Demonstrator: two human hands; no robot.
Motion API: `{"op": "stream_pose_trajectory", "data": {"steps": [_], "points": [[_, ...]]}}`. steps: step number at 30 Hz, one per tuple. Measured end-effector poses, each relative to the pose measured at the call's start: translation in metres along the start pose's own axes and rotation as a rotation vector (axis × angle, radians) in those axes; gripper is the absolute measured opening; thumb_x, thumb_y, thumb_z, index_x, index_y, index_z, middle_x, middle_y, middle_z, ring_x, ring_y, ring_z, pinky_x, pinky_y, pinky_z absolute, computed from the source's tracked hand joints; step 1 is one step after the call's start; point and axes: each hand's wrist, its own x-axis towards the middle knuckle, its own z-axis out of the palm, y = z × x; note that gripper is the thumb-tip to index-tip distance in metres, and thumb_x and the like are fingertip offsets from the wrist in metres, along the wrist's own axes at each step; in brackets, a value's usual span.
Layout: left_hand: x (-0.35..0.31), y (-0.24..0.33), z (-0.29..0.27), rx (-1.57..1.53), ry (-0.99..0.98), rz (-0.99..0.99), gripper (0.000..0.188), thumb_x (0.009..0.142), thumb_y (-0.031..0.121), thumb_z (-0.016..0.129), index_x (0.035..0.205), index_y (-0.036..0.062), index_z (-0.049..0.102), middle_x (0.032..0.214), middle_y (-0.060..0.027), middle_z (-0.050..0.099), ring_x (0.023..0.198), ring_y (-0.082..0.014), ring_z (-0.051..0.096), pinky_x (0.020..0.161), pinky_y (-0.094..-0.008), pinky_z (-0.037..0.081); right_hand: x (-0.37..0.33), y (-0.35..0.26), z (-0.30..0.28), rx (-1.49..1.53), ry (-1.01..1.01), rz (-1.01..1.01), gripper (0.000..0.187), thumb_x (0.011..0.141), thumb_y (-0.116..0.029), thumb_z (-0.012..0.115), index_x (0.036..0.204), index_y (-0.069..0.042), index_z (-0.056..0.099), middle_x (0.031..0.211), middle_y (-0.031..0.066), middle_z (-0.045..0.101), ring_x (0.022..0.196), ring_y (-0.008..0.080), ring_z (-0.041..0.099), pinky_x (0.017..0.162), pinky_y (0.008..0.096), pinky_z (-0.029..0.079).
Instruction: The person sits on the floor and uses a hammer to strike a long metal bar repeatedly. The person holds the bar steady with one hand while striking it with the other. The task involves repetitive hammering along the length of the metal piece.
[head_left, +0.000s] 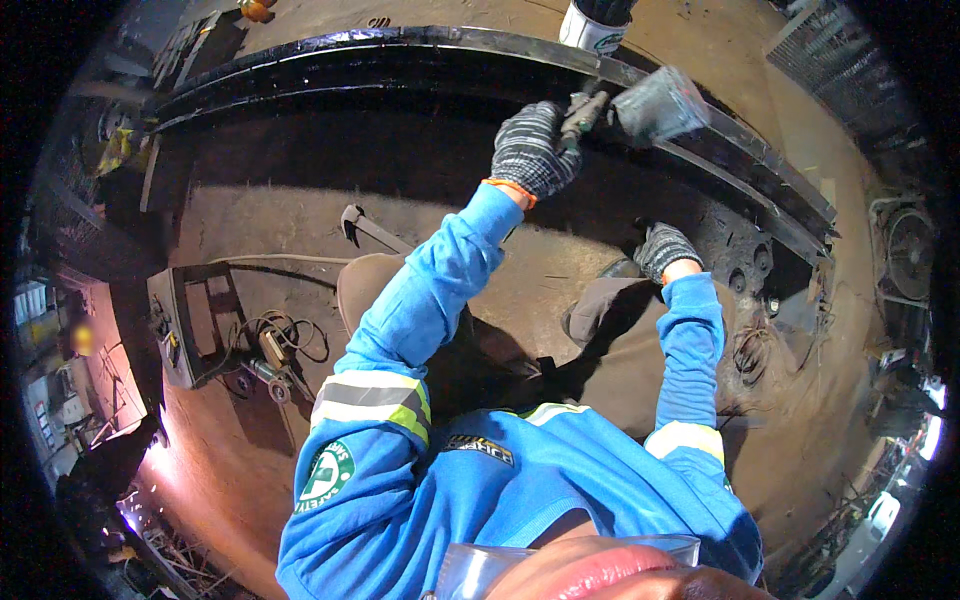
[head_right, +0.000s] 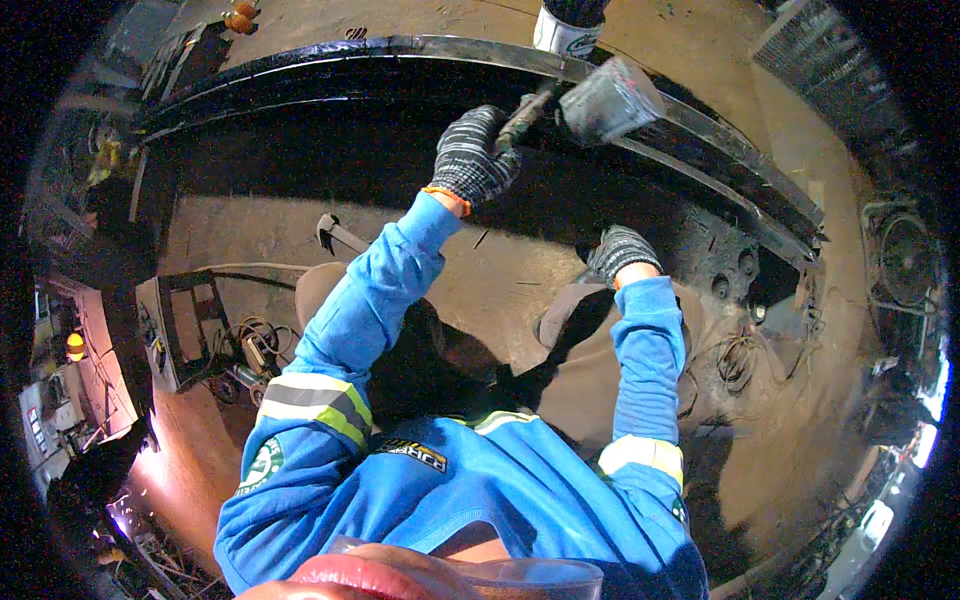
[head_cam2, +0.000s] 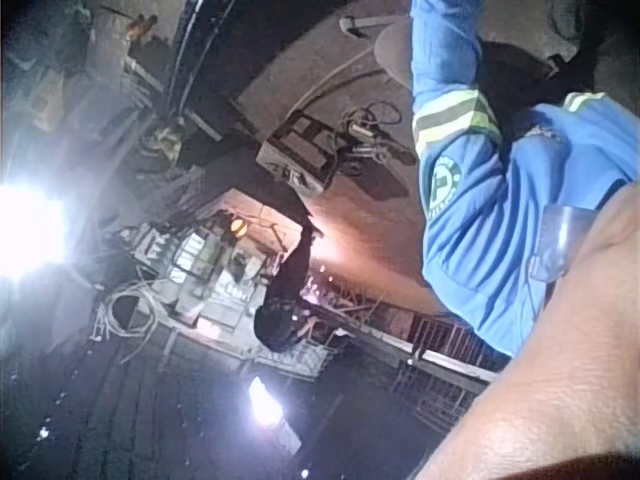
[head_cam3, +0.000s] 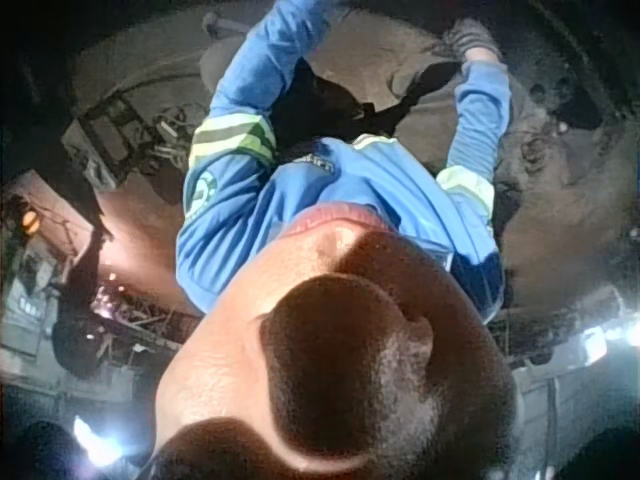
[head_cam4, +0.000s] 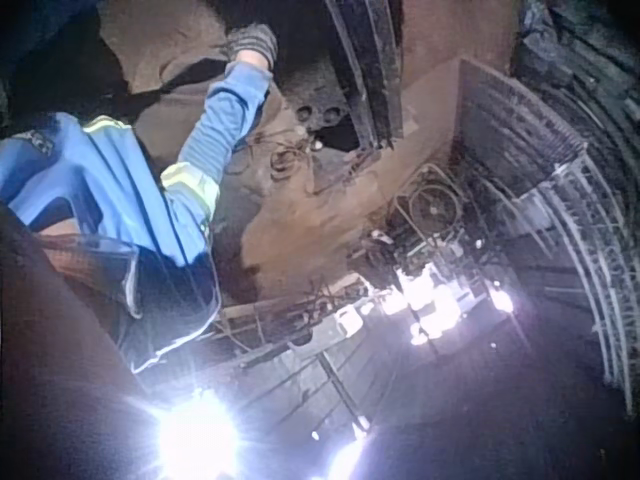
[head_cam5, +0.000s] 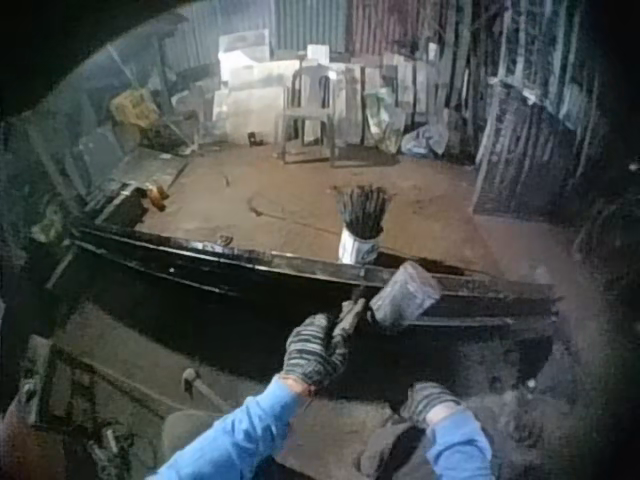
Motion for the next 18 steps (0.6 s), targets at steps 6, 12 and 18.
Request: {"op": "stream_pose_trajectory", "data": {"steps": [6, 12, 18], "points": [[-0.005, -0.045, -0.014, 0.163, 0.025, -0.158, 0.021, 0.067, 0.018, 0.061, 0.083, 0.0057, 0.058, 0.079, -0.0192, 0.058, 0.077, -0.0388, 0.056, 0.066, -0.045, 0.046, 0.006, -0.004, 0.007, 0.182, 0.149, -0.104, 0.061, 0.079, -0.038, 0.062, 0.128, -0.006, 0.045, 0.128, 0.0165, 0.047, 0.118, 0.0307, 0.045, 0.1, 0.0365, 0.036], [-0.006, -0.065, -0.037, 0.259, 0.142, -0.308, 0.024, 0.069, 0.023, 0.061, 0.084, 0.005, 0.055, 0.08, -0.0192, 0.058, 0.078, -0.0378, 0.057, 0.071, -0.0458, 0.047, 0.015, -0.003, 0.009, 0.189, 0.143, -0.156, 0.056, 0.079, -0.037, 0.061, 0.125, -0.007, 0.048, 0.123, 0.0171, 0.052, 0.113, 0.0322, 0.049, 0.096, 0.038, 0.04], [0.004, -0.089, -0.067, 0.176, 0.308, -0.372, 0.013, 0.068, 0.013, 0.066, 0.076, 0.006, 0.058, 0.068, -0.0126, 0.059, 0.061, -0.0252, 0.056, 0.058, -0.0351, 0.044, 0.025, 0.005, 0.017, 0.17, 0.174, -0.193, 0.058, 0.078, -0.039, 0.062, 0.124, -0.007, 0.048, 0.124, 0.017, 0.051, 0.114, 0.0318, 0.049, 0.097, 0.0379, 0.039]]}}
